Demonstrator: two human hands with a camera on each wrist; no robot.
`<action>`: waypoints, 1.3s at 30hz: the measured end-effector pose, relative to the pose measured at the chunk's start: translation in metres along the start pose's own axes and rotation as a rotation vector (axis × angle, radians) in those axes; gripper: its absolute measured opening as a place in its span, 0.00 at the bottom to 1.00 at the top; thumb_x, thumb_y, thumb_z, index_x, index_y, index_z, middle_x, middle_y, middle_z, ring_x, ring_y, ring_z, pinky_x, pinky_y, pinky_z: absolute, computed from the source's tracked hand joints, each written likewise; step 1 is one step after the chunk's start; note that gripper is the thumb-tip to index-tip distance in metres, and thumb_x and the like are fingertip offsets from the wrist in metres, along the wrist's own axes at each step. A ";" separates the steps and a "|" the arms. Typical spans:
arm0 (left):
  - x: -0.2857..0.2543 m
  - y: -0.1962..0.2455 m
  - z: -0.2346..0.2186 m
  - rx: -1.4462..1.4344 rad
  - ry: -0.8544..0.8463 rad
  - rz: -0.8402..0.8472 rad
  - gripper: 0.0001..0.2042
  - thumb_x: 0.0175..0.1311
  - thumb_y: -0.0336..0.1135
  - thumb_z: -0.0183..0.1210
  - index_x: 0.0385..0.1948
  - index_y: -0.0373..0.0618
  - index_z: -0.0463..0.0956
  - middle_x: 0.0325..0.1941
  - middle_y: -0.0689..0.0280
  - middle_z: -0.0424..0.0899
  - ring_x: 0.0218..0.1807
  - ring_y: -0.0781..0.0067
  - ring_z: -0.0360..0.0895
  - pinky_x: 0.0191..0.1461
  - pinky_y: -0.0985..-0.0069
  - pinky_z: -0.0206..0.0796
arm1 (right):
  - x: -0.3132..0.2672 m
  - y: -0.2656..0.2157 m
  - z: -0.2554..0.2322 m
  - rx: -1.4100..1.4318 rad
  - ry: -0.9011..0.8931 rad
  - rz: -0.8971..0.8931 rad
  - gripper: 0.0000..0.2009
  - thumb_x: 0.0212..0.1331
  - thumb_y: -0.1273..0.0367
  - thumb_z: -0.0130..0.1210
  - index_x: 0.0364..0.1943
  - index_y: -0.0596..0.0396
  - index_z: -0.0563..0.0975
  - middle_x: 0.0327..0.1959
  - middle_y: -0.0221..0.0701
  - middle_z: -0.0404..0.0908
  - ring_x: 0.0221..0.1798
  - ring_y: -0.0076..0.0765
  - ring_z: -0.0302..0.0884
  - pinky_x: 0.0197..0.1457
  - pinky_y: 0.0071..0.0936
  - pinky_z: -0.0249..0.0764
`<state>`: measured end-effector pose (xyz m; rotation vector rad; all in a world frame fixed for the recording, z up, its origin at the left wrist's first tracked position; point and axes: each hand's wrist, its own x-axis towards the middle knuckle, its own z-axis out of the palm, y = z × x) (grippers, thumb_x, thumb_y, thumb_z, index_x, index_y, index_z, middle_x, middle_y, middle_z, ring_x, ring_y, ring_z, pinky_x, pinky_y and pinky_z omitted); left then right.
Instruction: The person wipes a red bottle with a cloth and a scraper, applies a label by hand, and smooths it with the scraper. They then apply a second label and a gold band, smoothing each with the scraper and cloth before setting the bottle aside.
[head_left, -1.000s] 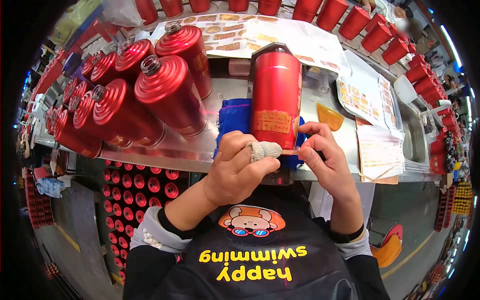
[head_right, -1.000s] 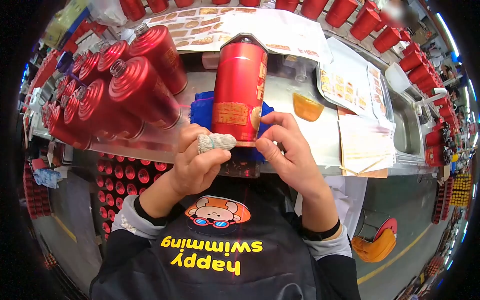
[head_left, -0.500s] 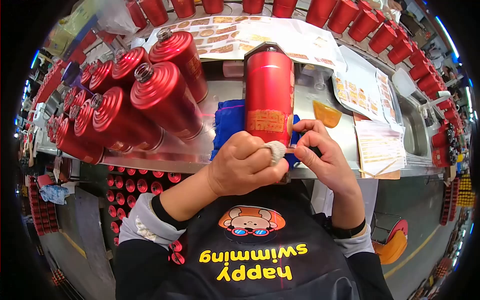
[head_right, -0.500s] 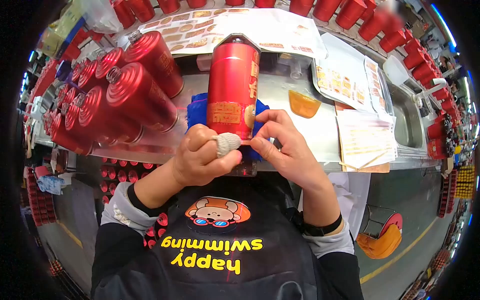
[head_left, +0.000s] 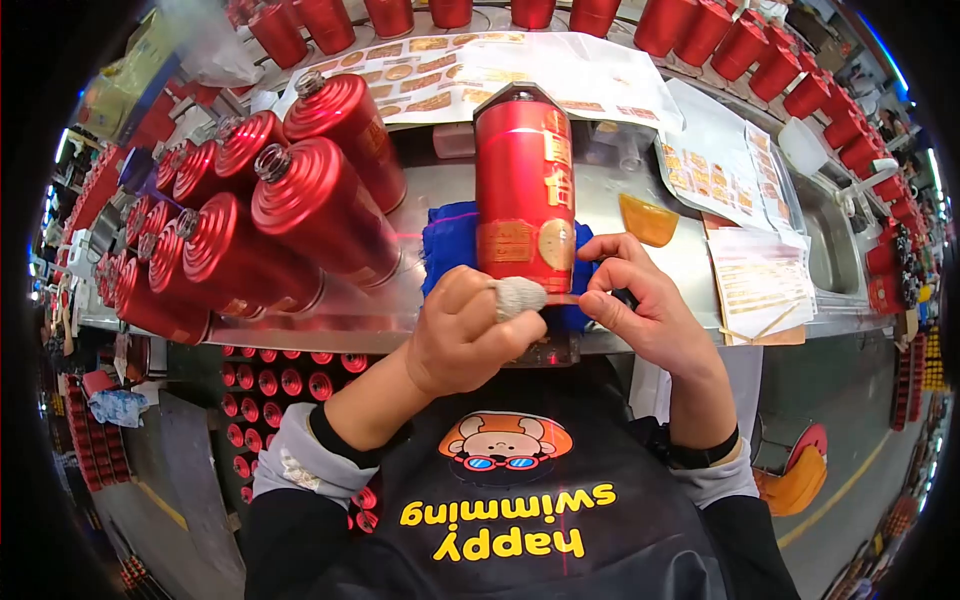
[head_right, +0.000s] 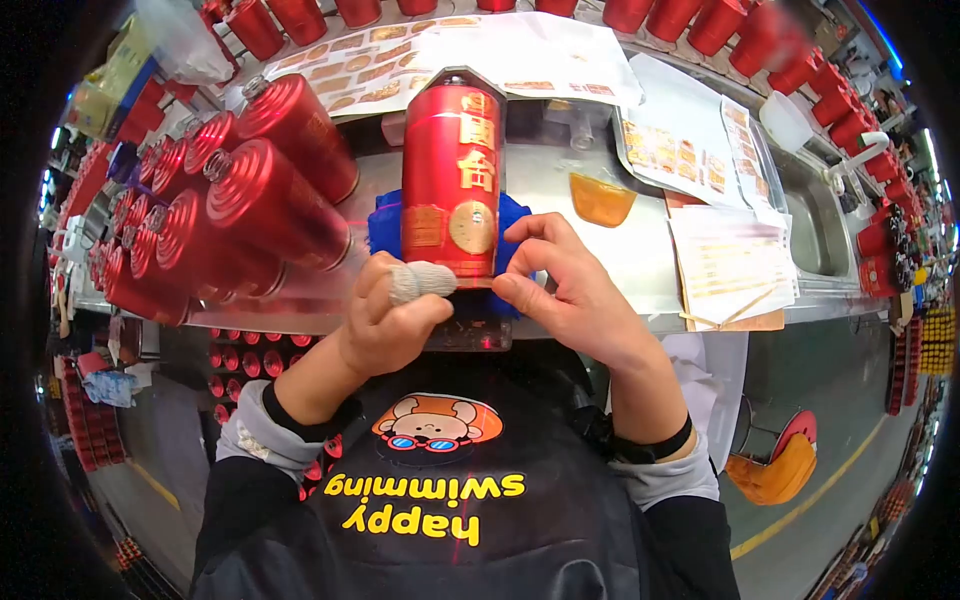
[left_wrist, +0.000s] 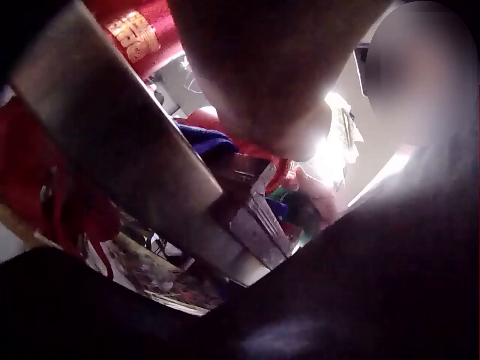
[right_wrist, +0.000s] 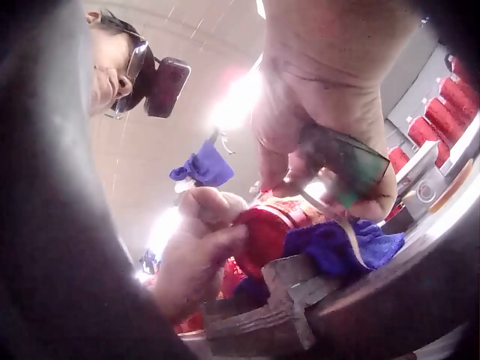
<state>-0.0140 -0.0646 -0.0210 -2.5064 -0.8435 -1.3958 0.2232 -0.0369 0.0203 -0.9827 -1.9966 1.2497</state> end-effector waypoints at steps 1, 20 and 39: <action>-0.004 0.001 0.002 -0.014 0.038 -0.053 0.14 0.47 0.34 0.63 0.38 0.57 0.77 0.29 0.73 0.69 0.35 0.70 0.71 0.35 0.71 0.64 | -0.001 0.001 -0.001 -0.010 -0.003 0.002 0.12 0.64 0.63 0.60 0.31 0.54 0.74 0.53 0.35 0.69 0.57 0.32 0.64 0.59 0.29 0.61; 0.011 0.002 -0.002 0.060 -0.049 0.100 0.12 0.46 0.34 0.63 0.36 0.54 0.78 0.34 0.70 0.75 0.35 0.67 0.71 0.35 0.70 0.64 | 0.000 0.003 -0.006 0.000 -0.010 0.003 0.11 0.65 0.63 0.60 0.31 0.54 0.73 0.52 0.32 0.70 0.55 0.30 0.66 0.59 0.27 0.62; -0.004 0.003 0.007 0.056 0.050 -0.009 0.13 0.45 0.33 0.64 0.36 0.55 0.77 0.29 0.72 0.71 0.34 0.68 0.72 0.34 0.70 0.63 | 0.004 0.010 -0.005 -0.007 -0.004 0.017 0.12 0.64 0.63 0.60 0.30 0.56 0.75 0.49 0.34 0.70 0.51 0.32 0.69 0.52 0.27 0.68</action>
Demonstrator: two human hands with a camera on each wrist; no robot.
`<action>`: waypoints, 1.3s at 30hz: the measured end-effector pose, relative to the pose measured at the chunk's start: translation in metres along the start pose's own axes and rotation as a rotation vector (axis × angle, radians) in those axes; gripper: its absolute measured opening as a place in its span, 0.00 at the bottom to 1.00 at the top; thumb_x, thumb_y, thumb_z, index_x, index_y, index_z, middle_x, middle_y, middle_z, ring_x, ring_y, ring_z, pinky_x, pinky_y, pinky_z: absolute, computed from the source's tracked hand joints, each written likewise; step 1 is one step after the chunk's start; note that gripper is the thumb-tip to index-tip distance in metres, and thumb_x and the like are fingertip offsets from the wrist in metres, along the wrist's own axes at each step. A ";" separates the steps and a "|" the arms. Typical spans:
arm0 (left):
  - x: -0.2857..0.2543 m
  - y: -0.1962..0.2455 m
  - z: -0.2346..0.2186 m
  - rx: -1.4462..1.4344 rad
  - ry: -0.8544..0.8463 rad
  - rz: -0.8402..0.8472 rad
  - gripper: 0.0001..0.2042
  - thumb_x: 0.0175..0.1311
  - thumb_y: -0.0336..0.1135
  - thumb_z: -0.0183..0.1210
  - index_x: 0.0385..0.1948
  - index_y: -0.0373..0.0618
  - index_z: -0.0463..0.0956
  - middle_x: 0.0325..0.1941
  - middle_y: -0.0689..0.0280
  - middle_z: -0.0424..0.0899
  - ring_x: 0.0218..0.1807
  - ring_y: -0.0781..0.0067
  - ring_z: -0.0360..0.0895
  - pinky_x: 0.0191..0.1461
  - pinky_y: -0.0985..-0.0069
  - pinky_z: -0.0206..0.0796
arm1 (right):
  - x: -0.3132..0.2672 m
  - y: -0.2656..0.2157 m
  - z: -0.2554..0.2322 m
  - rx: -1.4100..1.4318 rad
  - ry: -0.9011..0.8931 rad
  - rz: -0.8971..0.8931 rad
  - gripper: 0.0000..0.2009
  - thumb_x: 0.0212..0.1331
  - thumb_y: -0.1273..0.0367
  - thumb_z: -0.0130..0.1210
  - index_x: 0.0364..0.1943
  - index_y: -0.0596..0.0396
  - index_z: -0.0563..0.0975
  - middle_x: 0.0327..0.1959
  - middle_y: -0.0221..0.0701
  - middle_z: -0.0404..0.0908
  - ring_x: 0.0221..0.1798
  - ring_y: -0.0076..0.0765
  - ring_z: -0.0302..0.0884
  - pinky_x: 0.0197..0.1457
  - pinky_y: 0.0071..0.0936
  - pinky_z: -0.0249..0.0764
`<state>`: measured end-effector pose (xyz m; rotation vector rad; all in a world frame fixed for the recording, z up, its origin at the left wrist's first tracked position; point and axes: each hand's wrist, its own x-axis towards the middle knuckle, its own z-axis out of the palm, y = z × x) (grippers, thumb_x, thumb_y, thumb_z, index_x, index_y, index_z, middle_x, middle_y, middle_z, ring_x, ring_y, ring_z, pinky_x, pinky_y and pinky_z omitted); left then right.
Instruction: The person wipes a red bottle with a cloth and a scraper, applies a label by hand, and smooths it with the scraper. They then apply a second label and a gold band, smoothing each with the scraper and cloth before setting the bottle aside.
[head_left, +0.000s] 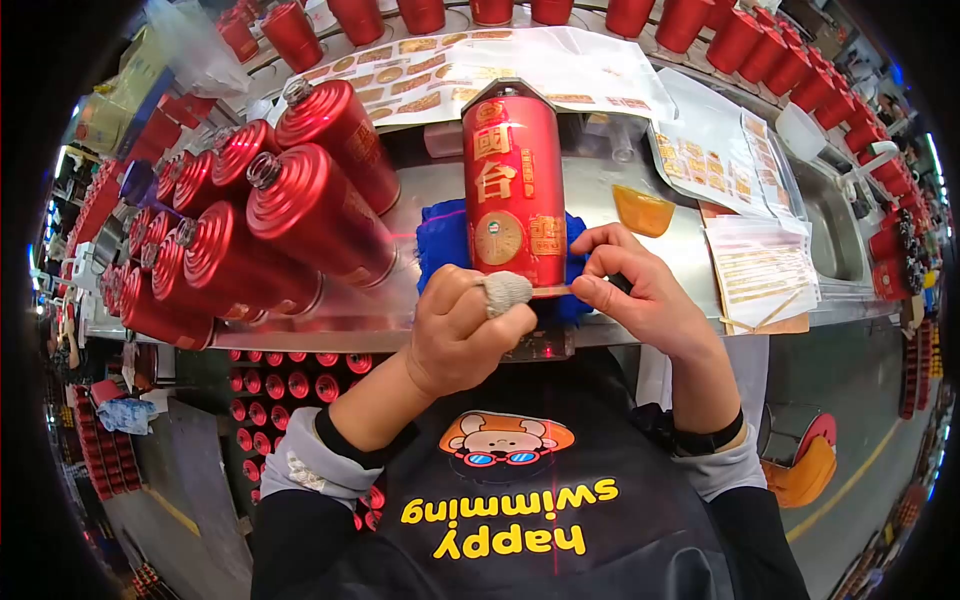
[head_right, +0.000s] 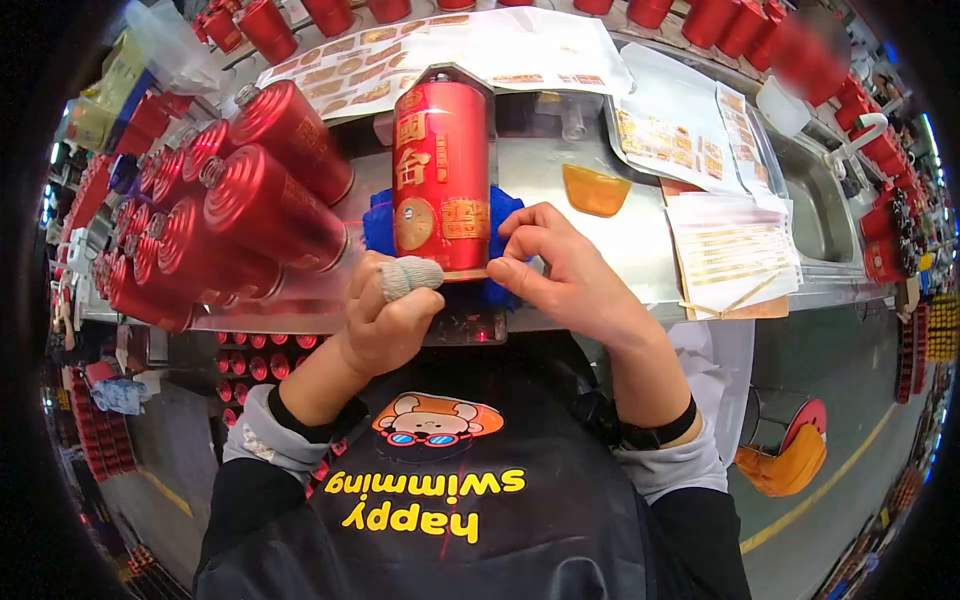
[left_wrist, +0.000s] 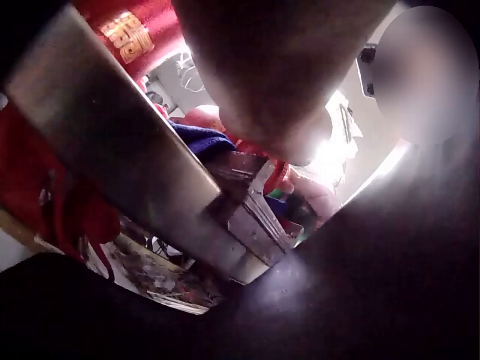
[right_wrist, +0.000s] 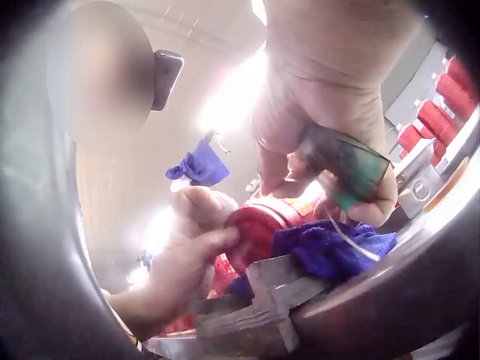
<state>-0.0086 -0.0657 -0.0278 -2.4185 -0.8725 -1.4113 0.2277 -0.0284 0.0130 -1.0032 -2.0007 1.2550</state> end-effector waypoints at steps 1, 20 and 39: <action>0.007 0.002 -0.004 -0.001 -0.042 0.034 0.13 0.45 0.33 0.64 0.36 0.55 0.77 0.30 0.72 0.71 0.34 0.69 0.73 0.34 0.70 0.63 | -0.001 0.003 0.000 -0.011 -0.007 -0.014 0.12 0.65 0.63 0.60 0.30 0.55 0.75 0.50 0.32 0.70 0.50 0.28 0.69 0.52 0.25 0.68; 0.003 -0.003 -0.004 -0.016 -0.063 0.045 0.13 0.48 0.34 0.63 0.38 0.55 0.78 0.32 0.71 0.74 0.36 0.68 0.73 0.35 0.71 0.65 | -0.003 0.002 0.000 -0.031 0.006 -0.023 0.12 0.65 0.64 0.60 0.29 0.55 0.74 0.51 0.32 0.71 0.48 0.26 0.68 0.49 0.24 0.68; 0.013 0.000 -0.011 0.031 -0.125 0.111 0.13 0.45 0.35 0.64 0.35 0.57 0.79 0.32 0.73 0.73 0.36 0.71 0.71 0.35 0.72 0.63 | 0.002 -0.001 0.004 0.006 0.017 0.017 0.11 0.62 0.65 0.60 0.29 0.57 0.75 0.47 0.35 0.72 0.49 0.33 0.71 0.49 0.27 0.69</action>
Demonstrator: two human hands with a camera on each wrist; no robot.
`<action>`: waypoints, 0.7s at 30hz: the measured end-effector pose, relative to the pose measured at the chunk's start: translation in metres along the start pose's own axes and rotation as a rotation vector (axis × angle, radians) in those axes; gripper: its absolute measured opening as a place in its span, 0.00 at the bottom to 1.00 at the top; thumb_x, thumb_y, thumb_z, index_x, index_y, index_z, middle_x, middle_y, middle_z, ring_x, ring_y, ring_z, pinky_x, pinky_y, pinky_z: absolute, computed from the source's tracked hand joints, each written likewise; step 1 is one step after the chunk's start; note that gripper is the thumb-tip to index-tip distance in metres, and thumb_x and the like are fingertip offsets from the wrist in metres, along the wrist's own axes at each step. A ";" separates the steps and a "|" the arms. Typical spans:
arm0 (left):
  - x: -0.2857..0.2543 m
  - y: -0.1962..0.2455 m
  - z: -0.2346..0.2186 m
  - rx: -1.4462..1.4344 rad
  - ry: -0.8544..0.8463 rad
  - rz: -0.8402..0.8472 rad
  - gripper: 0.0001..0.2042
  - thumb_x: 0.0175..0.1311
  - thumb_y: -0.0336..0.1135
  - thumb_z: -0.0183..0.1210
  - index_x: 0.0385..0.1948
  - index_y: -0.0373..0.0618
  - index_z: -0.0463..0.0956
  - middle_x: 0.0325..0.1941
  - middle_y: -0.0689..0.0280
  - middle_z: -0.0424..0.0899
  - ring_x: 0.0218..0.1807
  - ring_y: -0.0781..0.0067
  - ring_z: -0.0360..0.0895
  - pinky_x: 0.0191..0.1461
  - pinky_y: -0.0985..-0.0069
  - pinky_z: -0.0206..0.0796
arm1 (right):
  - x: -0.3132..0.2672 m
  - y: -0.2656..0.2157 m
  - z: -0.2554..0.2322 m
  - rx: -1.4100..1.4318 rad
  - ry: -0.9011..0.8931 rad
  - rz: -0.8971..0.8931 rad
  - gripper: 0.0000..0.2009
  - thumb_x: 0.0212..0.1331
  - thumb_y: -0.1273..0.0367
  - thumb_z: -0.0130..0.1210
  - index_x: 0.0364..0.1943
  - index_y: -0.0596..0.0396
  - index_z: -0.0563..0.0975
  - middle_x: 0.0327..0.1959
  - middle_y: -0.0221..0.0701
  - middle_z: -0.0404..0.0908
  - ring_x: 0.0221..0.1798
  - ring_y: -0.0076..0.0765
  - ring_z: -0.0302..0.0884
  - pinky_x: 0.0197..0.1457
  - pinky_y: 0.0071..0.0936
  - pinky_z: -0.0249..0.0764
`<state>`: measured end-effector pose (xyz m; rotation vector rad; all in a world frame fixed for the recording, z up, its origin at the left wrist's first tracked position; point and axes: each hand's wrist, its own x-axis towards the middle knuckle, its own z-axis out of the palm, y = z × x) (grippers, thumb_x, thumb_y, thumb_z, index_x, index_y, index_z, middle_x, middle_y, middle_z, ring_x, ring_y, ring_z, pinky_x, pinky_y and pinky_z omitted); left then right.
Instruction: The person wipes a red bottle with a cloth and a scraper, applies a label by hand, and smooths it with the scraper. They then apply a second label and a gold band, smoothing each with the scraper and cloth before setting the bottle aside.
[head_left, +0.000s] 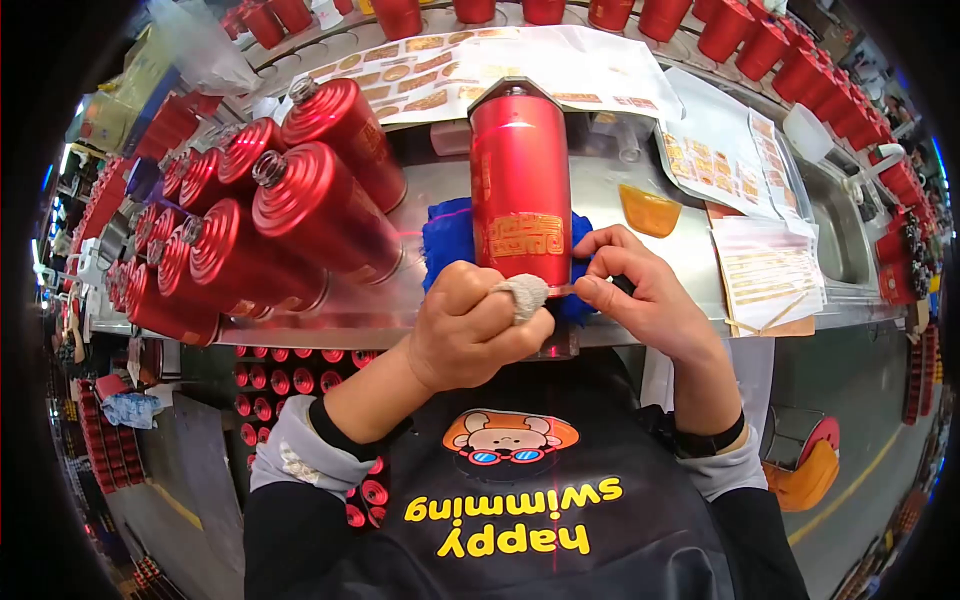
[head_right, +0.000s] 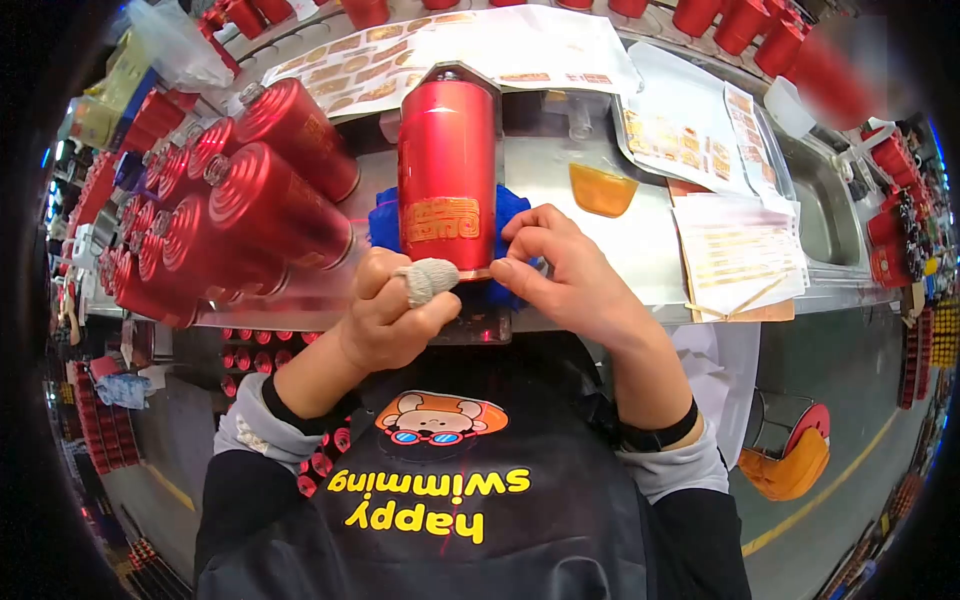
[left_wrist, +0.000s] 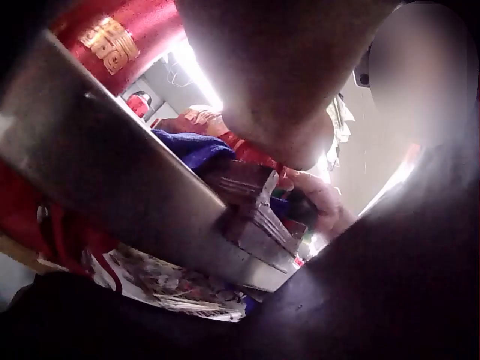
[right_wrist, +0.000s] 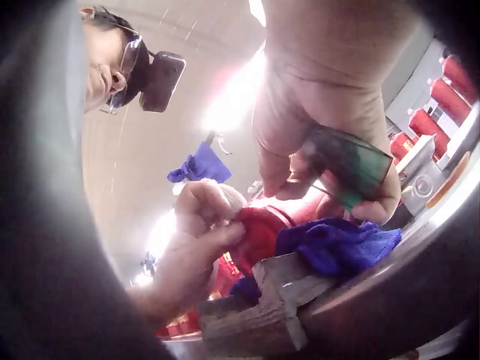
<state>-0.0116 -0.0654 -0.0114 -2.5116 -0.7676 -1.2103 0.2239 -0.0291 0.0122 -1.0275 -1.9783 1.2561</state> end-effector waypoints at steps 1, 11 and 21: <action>0.004 -0.001 -0.001 -0.004 -0.017 0.025 0.12 0.44 0.36 0.64 0.34 0.57 0.79 0.31 0.74 0.72 0.36 0.72 0.71 0.35 0.72 0.62 | 0.000 0.002 0.000 -0.009 -0.008 -0.003 0.11 0.64 0.65 0.60 0.30 0.57 0.75 0.49 0.33 0.71 0.48 0.28 0.69 0.48 0.24 0.69; -0.012 0.002 0.007 -0.061 0.072 -0.110 0.14 0.43 0.30 0.64 0.35 0.53 0.78 0.35 0.68 0.76 0.37 0.64 0.72 0.39 0.70 0.66 | -0.002 0.000 0.003 -0.034 0.016 -0.008 0.12 0.61 0.64 0.61 0.27 0.58 0.75 0.46 0.38 0.72 0.52 0.42 0.71 0.53 0.32 0.69; 0.003 -0.007 0.001 -0.062 -0.010 0.031 0.12 0.47 0.36 0.63 0.35 0.56 0.78 0.30 0.73 0.70 0.36 0.71 0.70 0.36 0.71 0.62 | -0.001 0.001 0.002 -0.013 0.001 0.001 0.11 0.63 0.65 0.60 0.29 0.57 0.75 0.48 0.33 0.71 0.49 0.30 0.69 0.50 0.25 0.67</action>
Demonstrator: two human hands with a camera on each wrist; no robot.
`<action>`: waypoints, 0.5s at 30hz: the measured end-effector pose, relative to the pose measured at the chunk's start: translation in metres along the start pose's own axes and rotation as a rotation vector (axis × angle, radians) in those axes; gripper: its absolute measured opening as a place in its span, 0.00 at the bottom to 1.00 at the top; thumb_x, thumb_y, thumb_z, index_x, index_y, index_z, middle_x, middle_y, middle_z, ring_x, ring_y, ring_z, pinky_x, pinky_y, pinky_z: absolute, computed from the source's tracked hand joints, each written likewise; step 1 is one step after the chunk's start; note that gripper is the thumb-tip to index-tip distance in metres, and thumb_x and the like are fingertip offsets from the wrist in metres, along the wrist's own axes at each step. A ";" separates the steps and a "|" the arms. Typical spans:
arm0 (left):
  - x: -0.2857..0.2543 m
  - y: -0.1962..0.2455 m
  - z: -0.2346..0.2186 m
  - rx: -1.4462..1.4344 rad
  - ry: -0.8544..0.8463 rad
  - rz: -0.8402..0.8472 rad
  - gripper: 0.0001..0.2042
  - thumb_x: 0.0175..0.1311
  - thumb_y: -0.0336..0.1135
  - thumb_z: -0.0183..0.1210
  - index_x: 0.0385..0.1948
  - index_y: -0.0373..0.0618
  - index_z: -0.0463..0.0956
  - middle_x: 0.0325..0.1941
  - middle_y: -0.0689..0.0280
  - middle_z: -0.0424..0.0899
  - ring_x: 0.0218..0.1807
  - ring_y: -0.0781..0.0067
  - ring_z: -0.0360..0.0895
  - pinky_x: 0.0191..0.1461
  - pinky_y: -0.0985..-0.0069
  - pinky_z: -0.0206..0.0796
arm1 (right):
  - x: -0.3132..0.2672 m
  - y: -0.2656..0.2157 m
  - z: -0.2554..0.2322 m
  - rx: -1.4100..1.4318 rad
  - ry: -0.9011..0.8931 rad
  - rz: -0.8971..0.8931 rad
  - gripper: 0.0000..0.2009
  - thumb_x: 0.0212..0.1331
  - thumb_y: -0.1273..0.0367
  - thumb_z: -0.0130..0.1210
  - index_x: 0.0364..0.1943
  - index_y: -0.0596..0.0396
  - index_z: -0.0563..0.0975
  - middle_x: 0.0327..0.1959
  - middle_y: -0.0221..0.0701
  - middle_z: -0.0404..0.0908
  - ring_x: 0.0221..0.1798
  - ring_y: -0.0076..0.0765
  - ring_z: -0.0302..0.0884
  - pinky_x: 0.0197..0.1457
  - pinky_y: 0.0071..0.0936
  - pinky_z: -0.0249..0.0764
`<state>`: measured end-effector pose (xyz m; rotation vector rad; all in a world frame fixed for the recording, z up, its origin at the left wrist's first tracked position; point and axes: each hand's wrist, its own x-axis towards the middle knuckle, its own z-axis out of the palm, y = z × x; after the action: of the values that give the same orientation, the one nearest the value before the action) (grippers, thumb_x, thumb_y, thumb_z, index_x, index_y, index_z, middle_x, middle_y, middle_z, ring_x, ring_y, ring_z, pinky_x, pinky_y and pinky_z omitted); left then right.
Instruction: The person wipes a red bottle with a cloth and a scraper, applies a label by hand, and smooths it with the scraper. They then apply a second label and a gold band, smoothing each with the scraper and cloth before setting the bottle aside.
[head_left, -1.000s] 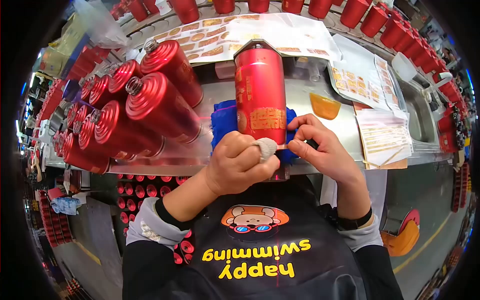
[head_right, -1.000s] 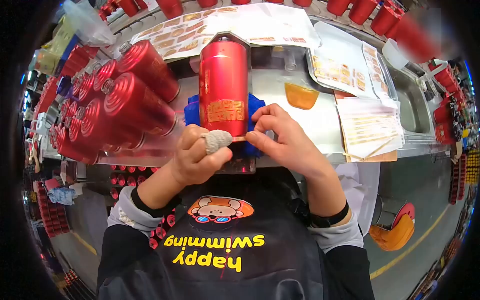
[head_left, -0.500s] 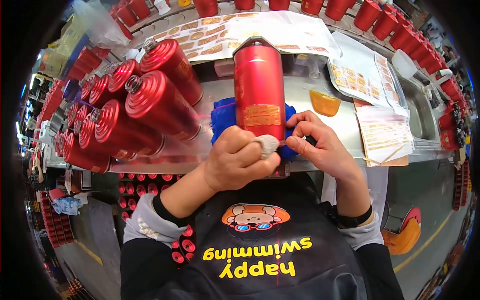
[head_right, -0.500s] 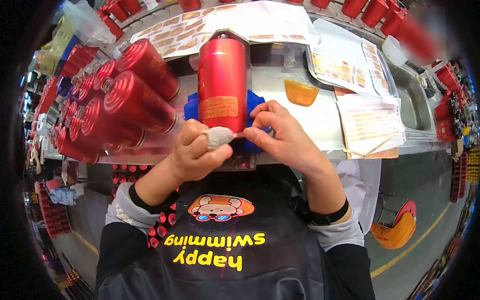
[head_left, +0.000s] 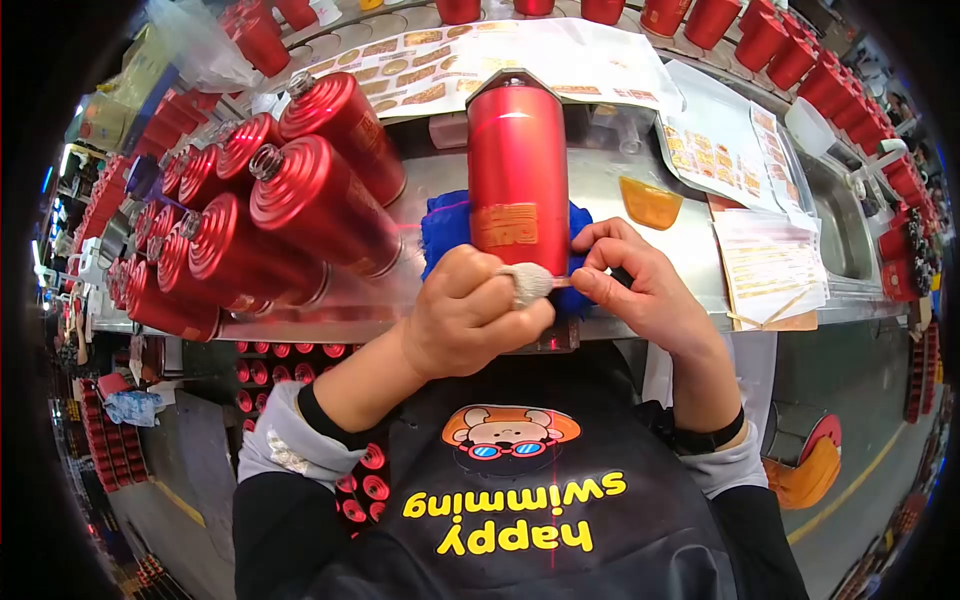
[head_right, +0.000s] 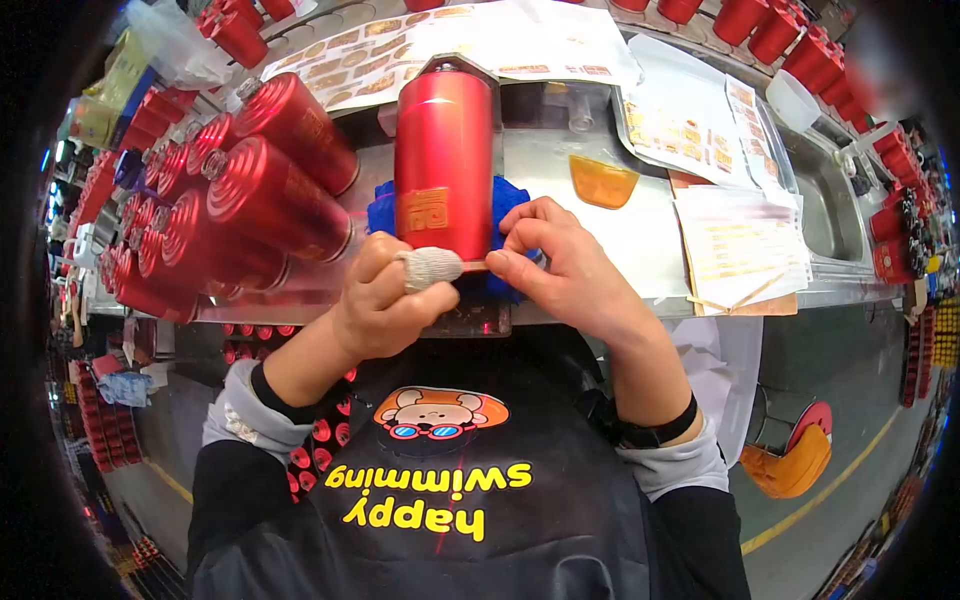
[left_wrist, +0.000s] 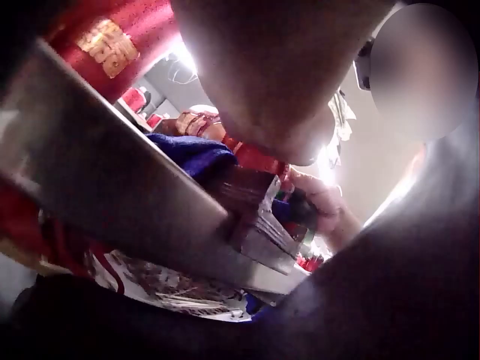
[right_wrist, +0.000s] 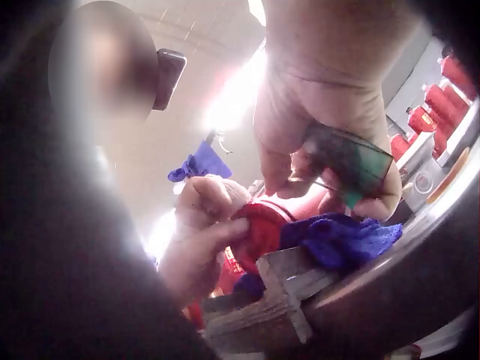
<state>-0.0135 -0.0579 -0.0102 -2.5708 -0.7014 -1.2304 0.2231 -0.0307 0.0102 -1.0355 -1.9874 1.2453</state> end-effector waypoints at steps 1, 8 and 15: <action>-0.008 0.001 0.003 -0.005 0.036 -0.048 0.12 0.47 0.36 0.63 0.36 0.56 0.78 0.30 0.73 0.70 0.36 0.71 0.70 0.36 0.71 0.63 | 0.001 -0.001 0.001 -0.006 0.012 -0.001 0.11 0.62 0.65 0.61 0.28 0.58 0.75 0.46 0.36 0.72 0.50 0.36 0.70 0.52 0.29 0.68; 0.005 0.002 -0.003 0.004 -0.030 -0.009 0.12 0.46 0.36 0.64 0.35 0.56 0.78 0.32 0.73 0.71 0.36 0.71 0.70 0.37 0.71 0.62 | 0.001 0.004 0.001 0.003 0.022 -0.018 0.11 0.60 0.65 0.62 0.27 0.58 0.76 0.45 0.39 0.73 0.52 0.42 0.71 0.54 0.33 0.68; 0.007 -0.001 -0.003 -0.006 -0.057 0.024 0.11 0.46 0.36 0.64 0.34 0.56 0.77 0.32 0.74 0.71 0.36 0.71 0.70 0.37 0.72 0.61 | 0.001 0.005 0.000 -0.012 0.004 -0.024 0.11 0.62 0.65 0.61 0.28 0.56 0.75 0.47 0.32 0.72 0.50 0.31 0.69 0.52 0.26 0.67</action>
<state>-0.0127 -0.0556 -0.0029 -2.6211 -0.6762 -1.1582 0.2237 -0.0285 0.0057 -1.0158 -2.0008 1.2194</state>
